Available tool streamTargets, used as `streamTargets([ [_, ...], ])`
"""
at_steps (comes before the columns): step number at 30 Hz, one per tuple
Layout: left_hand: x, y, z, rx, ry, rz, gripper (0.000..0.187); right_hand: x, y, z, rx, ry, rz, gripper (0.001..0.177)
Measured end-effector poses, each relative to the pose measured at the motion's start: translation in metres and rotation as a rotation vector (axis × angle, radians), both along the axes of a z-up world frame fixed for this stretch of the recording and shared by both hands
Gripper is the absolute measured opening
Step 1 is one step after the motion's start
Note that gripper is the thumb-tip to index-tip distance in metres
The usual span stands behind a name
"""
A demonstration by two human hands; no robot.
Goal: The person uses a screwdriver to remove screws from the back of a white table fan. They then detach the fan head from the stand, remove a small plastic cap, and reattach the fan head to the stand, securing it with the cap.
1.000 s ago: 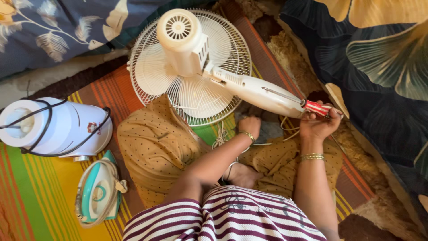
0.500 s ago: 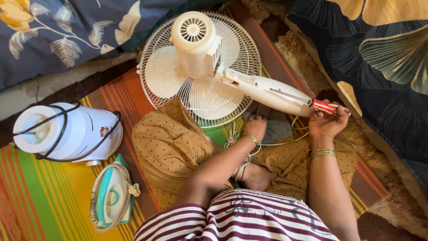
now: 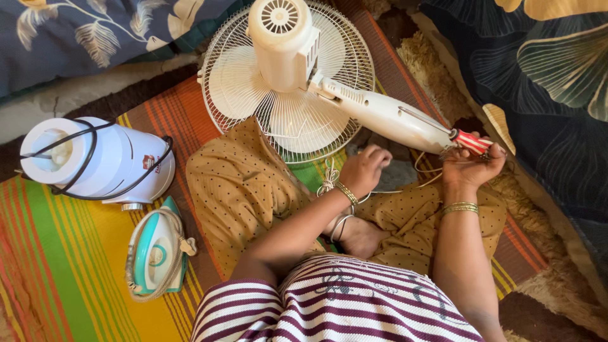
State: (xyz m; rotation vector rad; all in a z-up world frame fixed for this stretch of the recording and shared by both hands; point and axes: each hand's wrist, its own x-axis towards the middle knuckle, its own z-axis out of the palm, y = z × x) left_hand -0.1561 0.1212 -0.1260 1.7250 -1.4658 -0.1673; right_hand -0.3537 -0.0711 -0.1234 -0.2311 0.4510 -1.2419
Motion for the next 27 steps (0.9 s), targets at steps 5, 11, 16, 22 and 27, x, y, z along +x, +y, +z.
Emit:
streamTargets([
  [5, 0.044, -0.027, 0.032, -0.114, 0.098, 0.304, 0.007, -0.002, 0.003, 0.007, 0.062, -0.005, -0.028, 0.024],
  [11, 0.07, -0.036, 0.053, -0.18, 0.253, 0.393, 0.013, -0.004, 0.002, 0.009, 0.008, -0.039, -0.007, 0.023],
  [16, 0.076, -0.042, 0.048, -0.129, 0.255, 0.423, 0.013, -0.006, 0.002, 0.008, 0.001, -0.043, -0.002, 0.023],
  [22, 0.076, -0.041, 0.052, -0.098, 0.247, 0.41, 0.012, -0.003, 0.001, 0.009, -0.008, -0.014, -0.014, 0.023],
  [27, 0.075, -0.04, 0.055, -0.187, 0.223, 0.394, 0.018, -0.003, 0.003, 0.01, -0.012, -0.006, -0.026, 0.022],
])
